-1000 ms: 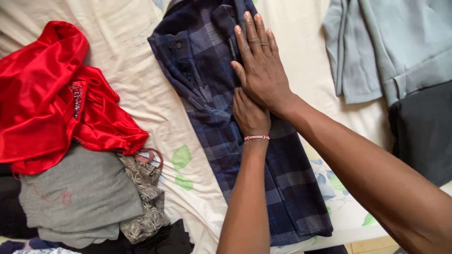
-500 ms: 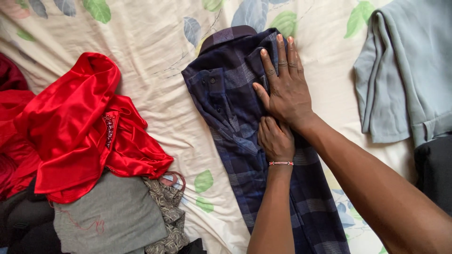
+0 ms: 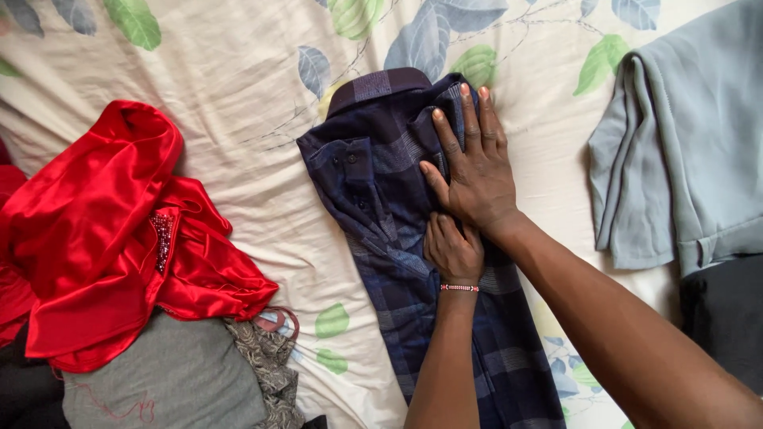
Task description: The person folds a pair of black pants and places them on a bed before buttoning and folding a blue plaid shirt. Finally, they pick up a patterned shirt and fold it by hand.
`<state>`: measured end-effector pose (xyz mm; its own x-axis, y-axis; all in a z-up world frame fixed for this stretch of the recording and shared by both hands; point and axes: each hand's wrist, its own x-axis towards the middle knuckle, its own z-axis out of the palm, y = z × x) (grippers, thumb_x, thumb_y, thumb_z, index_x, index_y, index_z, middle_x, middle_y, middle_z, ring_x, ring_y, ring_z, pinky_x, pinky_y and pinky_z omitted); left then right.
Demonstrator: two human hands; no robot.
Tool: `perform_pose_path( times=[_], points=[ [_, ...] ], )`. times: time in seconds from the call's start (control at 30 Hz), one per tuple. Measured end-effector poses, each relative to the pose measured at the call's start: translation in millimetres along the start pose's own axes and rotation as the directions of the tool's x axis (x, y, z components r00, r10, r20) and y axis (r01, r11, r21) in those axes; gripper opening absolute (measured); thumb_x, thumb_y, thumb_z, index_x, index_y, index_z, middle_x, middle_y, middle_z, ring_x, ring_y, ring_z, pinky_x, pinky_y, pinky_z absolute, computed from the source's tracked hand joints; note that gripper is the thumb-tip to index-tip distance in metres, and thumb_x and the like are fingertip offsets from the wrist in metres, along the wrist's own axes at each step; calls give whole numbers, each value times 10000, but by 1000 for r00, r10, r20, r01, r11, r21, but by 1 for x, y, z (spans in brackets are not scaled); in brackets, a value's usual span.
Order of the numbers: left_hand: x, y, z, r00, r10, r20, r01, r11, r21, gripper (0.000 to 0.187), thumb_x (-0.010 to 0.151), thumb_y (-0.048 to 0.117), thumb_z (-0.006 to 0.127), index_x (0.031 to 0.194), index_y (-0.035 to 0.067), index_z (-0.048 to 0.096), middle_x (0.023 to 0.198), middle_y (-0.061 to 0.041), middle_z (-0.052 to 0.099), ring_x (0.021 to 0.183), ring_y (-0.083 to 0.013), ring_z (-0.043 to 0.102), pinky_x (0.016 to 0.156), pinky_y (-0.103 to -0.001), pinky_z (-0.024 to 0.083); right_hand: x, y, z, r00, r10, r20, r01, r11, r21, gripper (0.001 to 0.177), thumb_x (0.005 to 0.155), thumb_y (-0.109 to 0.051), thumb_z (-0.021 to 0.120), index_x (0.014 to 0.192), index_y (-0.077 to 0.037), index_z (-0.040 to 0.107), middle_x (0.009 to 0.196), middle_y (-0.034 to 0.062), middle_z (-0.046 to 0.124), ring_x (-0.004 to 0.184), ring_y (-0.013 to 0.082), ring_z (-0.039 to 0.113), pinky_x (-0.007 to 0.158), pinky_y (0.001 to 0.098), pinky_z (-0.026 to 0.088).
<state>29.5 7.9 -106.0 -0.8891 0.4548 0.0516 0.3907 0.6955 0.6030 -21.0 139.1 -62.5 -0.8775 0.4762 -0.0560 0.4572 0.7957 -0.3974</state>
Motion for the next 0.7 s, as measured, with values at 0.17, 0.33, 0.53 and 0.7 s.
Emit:
perform_pose_path(
  times=[0.17, 0.33, 0.53, 0.7],
  points=[
    [-3, -1, -1, 993, -75, 89, 77, 997, -14, 379, 1069, 366, 534, 1016, -9, 534, 984, -223, 605, 909, -427, 634, 756, -501, 522, -5, 1, 0, 999, -28, -22, 27, 999, -32, 741, 1128, -514, 573, 1714, -203, 243, 1752, 194, 65, 1631, 403, 40, 1329, 567, 166],
    [-5, -4, -1, 1000, -13, 22, 15, 996, -83, 371, 1053, 360, 540, 1058, -11, 537, 1017, -219, 613, 931, -430, 632, 763, -501, 520, -13, 0, -1, 999, -32, -32, 31, 999, -23, 739, 1144, -517, 574, 1723, -205, 237, 1755, 181, 71, 1627, 398, 50, 1331, 565, 167],
    [0, -3, -5, 999, 2, -49, -13, 976, -215, 349, 1075, 346, 550, 1079, -2, 564, 1021, -204, 632, 964, -428, 642, 809, -487, 527, -20, -10, -16, 994, -51, -98, 52, 999, 11, 698, 1173, -474, 629, 1714, -146, 335, 1727, 227, 167, 1593, 433, 112, 1300, 568, 180],
    [2, -15, -2, 998, 28, -51, -44, 935, -353, 320, 1078, 349, 565, 1136, 36, 598, 1063, -182, 665, 980, -413, 663, 823, -455, 545, -101, -30, -51, 993, 84, 79, -101, 963, 251, 558, 1070, -384, 604, 1537, -108, 471, 1580, 201, 368, 1509, 387, 282, 1284, 531, 193]
  ],
)
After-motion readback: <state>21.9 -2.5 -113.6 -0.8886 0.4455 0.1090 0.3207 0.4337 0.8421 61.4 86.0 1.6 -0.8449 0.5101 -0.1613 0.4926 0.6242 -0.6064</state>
